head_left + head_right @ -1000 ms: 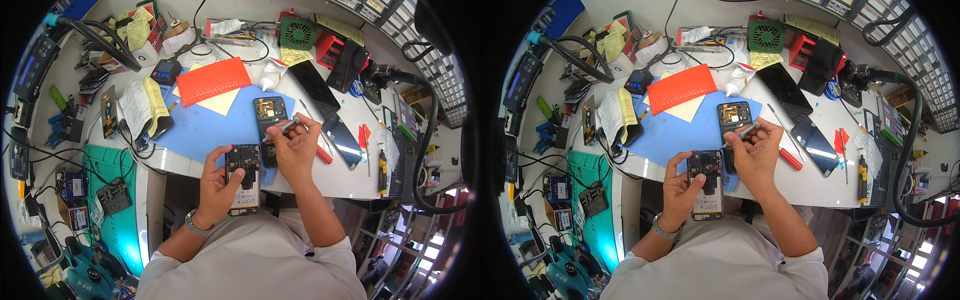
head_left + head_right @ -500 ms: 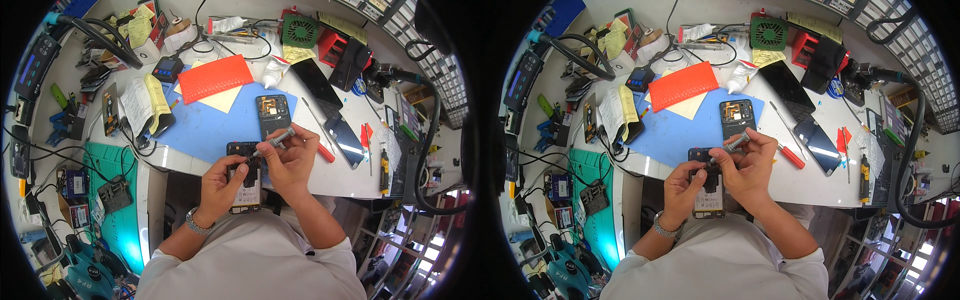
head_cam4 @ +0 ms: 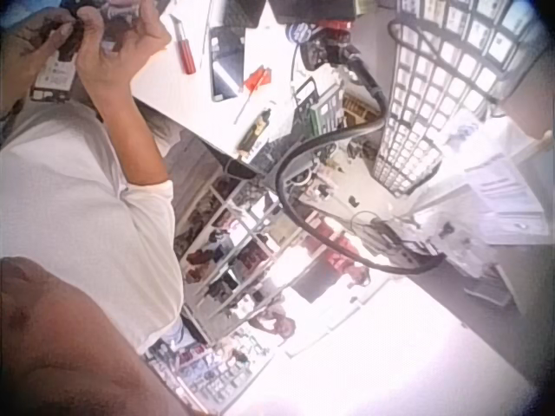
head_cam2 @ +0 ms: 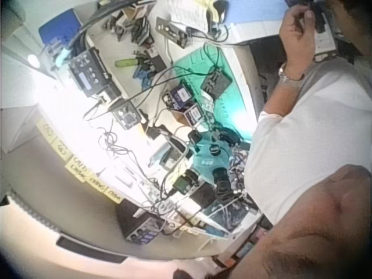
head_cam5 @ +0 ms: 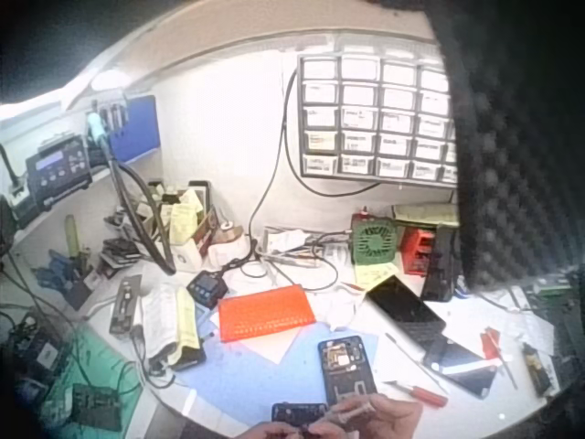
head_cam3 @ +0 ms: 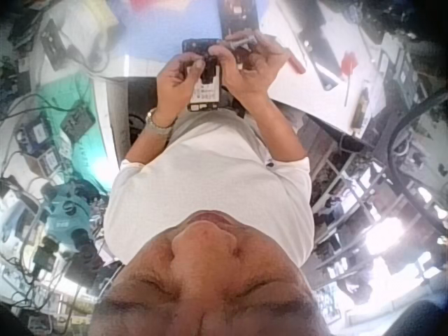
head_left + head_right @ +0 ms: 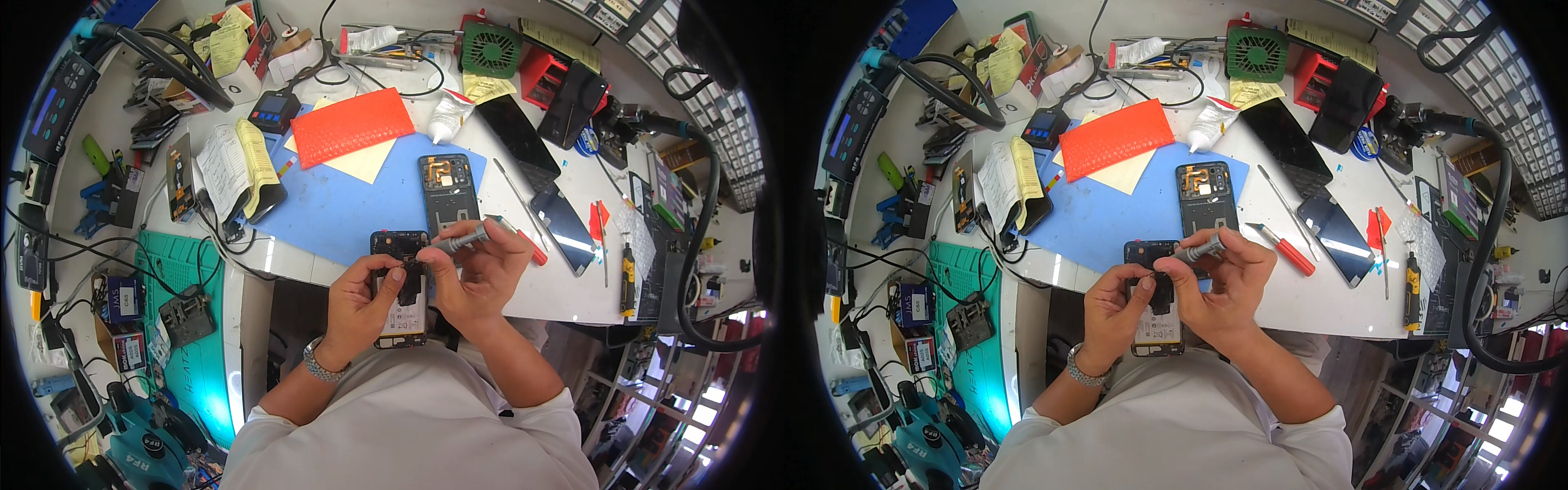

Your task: The person disassembles a smartphone, removes the battery and internal components, cleans the interior with a utility knife, and reassembles the device by reconnecting cables and securing parts.

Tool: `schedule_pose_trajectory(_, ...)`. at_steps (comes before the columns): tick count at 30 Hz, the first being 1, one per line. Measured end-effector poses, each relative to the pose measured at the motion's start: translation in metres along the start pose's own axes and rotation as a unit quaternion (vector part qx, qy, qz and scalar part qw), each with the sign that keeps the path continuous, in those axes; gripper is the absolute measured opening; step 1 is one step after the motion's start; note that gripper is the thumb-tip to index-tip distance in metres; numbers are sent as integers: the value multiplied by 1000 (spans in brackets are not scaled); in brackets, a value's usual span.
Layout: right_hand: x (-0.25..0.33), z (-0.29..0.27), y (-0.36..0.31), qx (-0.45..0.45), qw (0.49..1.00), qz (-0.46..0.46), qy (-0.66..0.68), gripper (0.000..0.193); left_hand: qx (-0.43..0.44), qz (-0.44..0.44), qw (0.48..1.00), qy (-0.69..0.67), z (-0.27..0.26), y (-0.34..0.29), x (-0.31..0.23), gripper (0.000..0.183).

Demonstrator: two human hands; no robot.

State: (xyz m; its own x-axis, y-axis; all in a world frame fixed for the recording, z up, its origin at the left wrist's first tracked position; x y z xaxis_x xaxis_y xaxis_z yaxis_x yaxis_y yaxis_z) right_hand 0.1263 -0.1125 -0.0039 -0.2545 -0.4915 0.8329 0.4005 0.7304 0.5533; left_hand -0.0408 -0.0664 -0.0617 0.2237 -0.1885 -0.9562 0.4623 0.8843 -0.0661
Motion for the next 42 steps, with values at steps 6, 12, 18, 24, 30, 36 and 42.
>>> schedule_pose_trajectory(6,-1,1,-1,6,1000,-9,1,76,-1,16,1000,24,-2,0,-1,17)
schedule_pose_trajectory(12,6,4,0,18,998,-37,-38,76,8,12,1000,28,-1,0,-1,21)
schedule_pose_trajectory(18,5,9,-3,36,997,-63,0,80,31,18,999,-5,7,3,-11,72)
schedule_pose_trajectory(24,7,23,-2,54,997,-36,50,83,43,11,999,-6,6,4,-8,89)
schedule_pose_trajectory(30,7,33,1,116,992,-48,-4,83,43,2,999,-12,4,3,-6,90)
schedule_pose_trajectory(36,4,36,-2,135,988,-77,8,89,45,19,999,5,4,5,-8,92)
schedule_pose_trajectory(42,4,36,-3,113,990,-77,39,89,48,14,999,4,2,4,-7,91)
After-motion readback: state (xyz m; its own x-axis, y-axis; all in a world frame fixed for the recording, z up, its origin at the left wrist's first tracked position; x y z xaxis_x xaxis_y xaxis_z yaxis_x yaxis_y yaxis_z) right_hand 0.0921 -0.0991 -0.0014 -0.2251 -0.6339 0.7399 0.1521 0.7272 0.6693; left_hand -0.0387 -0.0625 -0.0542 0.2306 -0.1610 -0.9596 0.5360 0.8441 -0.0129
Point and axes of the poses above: each hand's wrist, its own y-axis towards the middle knuckle, its own z-axis out of the palm, x = y × z, the point moved 8 cm from there along y, towards the middle knuckle, and after that the axes turned 1 degree about x, right-handed, at the moved point
